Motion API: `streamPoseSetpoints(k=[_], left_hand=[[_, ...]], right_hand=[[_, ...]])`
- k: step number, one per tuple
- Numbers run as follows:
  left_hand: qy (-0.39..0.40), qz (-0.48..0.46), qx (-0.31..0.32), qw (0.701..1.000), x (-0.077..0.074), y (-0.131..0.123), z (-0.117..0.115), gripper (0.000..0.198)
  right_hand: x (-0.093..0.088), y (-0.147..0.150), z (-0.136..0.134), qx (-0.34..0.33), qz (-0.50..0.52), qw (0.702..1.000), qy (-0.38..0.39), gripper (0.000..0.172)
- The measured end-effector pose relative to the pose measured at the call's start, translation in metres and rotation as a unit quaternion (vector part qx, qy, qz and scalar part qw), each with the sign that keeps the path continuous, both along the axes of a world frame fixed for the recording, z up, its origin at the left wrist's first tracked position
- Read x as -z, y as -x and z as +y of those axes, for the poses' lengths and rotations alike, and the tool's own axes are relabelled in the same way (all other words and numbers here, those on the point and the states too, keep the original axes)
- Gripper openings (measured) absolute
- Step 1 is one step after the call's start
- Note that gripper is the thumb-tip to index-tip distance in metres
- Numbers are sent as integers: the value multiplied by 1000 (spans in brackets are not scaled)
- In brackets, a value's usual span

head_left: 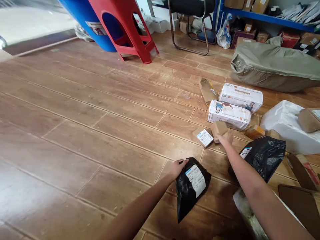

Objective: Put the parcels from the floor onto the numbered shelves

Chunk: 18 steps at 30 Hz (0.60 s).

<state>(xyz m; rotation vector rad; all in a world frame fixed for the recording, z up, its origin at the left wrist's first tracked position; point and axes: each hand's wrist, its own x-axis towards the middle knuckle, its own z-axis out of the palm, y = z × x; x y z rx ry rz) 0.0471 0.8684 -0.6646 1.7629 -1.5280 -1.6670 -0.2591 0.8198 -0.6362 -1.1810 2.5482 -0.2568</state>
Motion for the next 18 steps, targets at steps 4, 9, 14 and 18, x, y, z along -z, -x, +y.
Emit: streamPoseSetpoints(k=[4, 9, 14, 18], left_hand=[[-14, -22, 17, 1000, 8, -8, 6, 38], [-1, -16, 37, 999, 12, 1, 2, 38], [2, 3, 28, 1000, 21, 2, 0, 46], [-2, 34, 5, 999, 21, 2, 0, 55]], right_hand=[[4, -28, 6, -100, -10, 979, 180, 99], [34, -68, 16, -198, -27, 949, 245, 80], [52, -76, 26, -144, -67, 974, 162, 95], [36, -74, 18, -115, -116, 974, 157, 93]])
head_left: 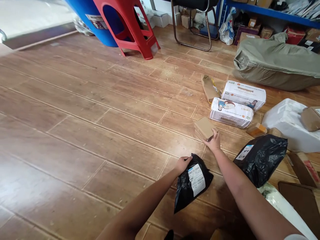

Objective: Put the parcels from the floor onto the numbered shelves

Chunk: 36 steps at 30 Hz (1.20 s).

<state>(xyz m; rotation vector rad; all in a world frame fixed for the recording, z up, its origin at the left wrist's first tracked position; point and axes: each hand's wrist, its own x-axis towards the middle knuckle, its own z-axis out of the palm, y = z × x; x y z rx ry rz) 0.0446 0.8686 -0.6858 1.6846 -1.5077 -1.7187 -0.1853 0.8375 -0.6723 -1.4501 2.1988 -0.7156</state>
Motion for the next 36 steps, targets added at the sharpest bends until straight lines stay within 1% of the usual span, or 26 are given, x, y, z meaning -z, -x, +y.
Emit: streamPoseSetpoints(k=[2, 4, 5, 7, 9, 10, 11, 13, 14, 16, 17, 19, 22, 24, 26, 29, 32, 33, 34, 35, 36], left_hand=[[7, 27, -17, 999, -4, 0, -1, 60], [22, 57, -38, 997, -9, -1, -3, 63], [30, 71, -48, 996, -13, -1, -4, 66], [44, 92, -64, 993, -20, -1, -6, 79], [61, 126, -65, 988, -27, 2, -9, 94], [75, 147, -52, 985, -31, 5, -10, 101], [91, 169, -29, 981, -35, 9, -12, 107], [120, 194, 35, 973, -42, 18, -12, 115], [124, 192, 67, 971, -45, 23, -10, 113], [104, 174, 109, 973, -51, 30, -5, 99], [85, 161, 115, 976, -53, 33, 0, 92], [37, 145, 99, 984, -55, 36, 10, 81], [-48, 133, 28, 990, -56, 40, 23, 75], [-99, 122, -4, 988, -58, 44, 29, 73], [-140, 125, 0, 982, -60, 47, 32, 74], [-188, 148, 31, 970, -64, 52, 31, 74], [-202, 152, 36, 967, -68, 56, 30, 71], [-200, 150, 31, 968, -69, 57, 31, 71], [-197, 147, 25, 969, -70, 59, 31, 70], [-194, 143, 19, 970, -71, 60, 31, 70], [-191, 138, 13, 972, -71, 62, 32, 70]], right_hand=[[-12, 4, -2, 27, -61, 997, 36, 101], [-26, 12, 4, 34, -181, 981, 59, 110], [-33, 17, 10, 18, -255, 965, 58, 113], [-46, 28, 29, -48, -378, 924, 24, 118], [-57, 38, 51, -120, -430, 895, -30, 120], [-62, 43, 62, -140, -437, 887, -53, 120], [-66, 46, 71, -146, -441, 882, -70, 118], [-69, 50, 85, -134, -459, 874, -84, 115], [-69, 52, 88, -124, -471, 869, -86, 114], [-65, 54, 92, -118, -487, 861, -93, 117], [-63, 56, 93, -122, -488, 859, -97, 119], [-58, 58, 94, -134, -480, 861, -102, 122], [-54, 60, 98, -150, -453, 872, -113, 121], [-53, 60, 103, -155, -438, 878, -118, 119], [-52, 60, 109, -164, -434, 879, -111, 119], [-44, 57, 121, -176, -459, 866, -93, 121], [-39, 55, 128, -182, -476, 854, -105, 127], [-41, 58, 127, -187, -464, 858, -118, 130], [-46, 63, 122, -189, -439, 869, -129, 133], [-54, 72, 114, -183, -398, 889, -134, 134], [-64, 85, 103, -165, -340, 916, -131, 128]])
